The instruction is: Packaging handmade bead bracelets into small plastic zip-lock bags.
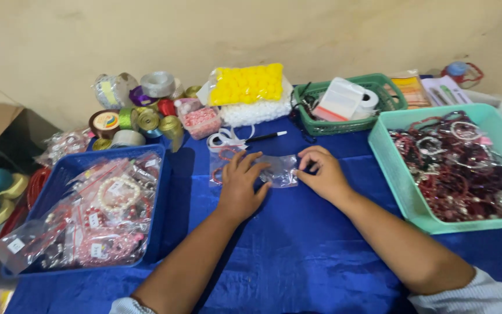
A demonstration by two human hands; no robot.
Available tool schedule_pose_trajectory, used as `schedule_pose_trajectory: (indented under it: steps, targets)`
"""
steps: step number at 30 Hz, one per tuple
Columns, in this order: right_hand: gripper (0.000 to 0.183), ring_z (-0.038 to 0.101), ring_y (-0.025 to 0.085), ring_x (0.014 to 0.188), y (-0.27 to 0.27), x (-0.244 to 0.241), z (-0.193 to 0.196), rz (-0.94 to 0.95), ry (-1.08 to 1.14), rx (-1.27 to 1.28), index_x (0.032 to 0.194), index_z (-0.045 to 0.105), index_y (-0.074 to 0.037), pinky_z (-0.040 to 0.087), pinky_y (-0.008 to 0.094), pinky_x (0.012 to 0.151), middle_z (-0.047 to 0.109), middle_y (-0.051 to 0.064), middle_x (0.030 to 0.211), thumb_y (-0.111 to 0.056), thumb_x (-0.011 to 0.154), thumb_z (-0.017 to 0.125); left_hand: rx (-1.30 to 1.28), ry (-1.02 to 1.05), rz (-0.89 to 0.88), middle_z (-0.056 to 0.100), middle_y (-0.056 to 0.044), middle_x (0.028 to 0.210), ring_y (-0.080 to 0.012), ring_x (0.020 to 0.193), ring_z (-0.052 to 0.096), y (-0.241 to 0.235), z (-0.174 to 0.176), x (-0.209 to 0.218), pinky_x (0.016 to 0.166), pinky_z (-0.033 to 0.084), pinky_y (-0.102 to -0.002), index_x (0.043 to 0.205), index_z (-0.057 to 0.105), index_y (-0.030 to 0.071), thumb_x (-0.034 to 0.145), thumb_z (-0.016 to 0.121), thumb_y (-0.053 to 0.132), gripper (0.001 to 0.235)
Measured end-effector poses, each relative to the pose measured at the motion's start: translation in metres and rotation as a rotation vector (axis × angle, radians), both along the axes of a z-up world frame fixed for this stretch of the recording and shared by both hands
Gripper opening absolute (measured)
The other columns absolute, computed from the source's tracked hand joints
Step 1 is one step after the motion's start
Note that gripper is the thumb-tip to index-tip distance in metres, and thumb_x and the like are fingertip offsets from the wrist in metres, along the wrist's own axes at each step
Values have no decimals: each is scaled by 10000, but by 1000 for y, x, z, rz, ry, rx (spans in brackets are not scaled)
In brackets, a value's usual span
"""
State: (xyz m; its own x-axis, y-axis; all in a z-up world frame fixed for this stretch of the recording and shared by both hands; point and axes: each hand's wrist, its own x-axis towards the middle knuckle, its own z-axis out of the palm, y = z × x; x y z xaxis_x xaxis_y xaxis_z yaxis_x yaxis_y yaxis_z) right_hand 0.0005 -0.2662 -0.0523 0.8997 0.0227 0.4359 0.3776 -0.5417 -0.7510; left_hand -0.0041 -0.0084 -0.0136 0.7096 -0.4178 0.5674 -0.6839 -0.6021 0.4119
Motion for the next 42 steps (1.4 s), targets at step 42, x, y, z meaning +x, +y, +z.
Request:
schedule_pose_trajectory:
  steps: [42]
  targets:
    - [263, 734, 305, 796, -268, -105, 105, -359, 332, -638, 971, 769, -103, 576, 423, 714, 759, 140, 878, -190, 724, 795, 211, 109, -491, 716, -76, 1000, -327, 1085, 628, -331, 72, 1, 928, 440, -535, 898, 777, 195, 717, 821, 260, 197]
